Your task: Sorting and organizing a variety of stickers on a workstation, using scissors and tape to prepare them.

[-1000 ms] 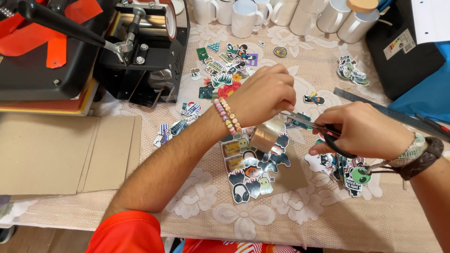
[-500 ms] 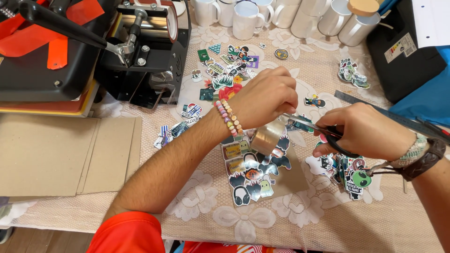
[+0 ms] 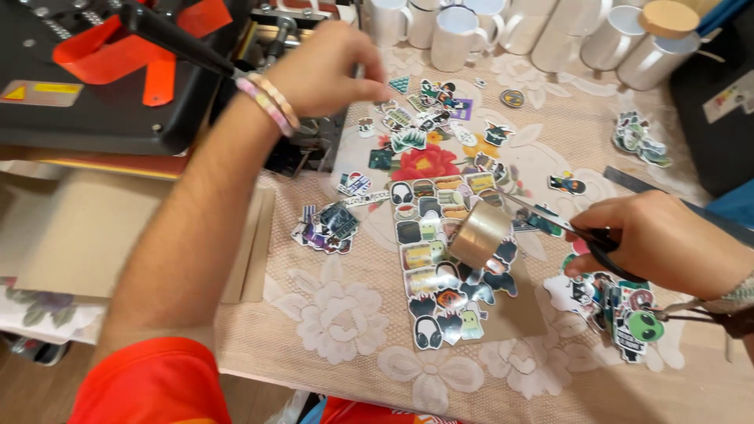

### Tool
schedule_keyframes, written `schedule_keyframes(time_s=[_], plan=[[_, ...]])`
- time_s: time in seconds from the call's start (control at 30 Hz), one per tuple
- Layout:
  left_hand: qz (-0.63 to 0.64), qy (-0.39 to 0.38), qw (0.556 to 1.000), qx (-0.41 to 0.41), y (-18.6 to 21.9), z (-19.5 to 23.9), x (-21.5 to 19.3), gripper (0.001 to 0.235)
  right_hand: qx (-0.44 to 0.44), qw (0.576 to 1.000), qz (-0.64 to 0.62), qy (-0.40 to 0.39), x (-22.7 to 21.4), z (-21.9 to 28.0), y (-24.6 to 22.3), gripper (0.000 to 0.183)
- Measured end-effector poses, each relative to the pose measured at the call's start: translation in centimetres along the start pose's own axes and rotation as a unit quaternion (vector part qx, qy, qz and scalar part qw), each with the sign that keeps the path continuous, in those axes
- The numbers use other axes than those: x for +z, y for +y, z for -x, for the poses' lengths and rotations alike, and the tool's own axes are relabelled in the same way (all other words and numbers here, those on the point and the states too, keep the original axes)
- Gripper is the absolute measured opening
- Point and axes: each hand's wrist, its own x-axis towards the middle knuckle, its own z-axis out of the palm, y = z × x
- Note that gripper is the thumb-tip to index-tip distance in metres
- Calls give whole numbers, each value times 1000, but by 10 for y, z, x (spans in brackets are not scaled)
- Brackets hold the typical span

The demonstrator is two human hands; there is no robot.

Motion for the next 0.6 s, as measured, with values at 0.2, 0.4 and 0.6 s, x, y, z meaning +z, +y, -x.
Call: schedule_keyframes(time_s=[0.2,0.4,0.6], plan=[[-79,-117,957,-253,-59,29,6,16,-7,1000,-7,3,12,-9,1,48],[-38,-112,953,-278,-80,29,18,9,22,999,29,-27,7,-10,-5,43],[-6,-110,963,-246,-91,28,20,8,8,999,29,-24,5,-13,-4,46]])
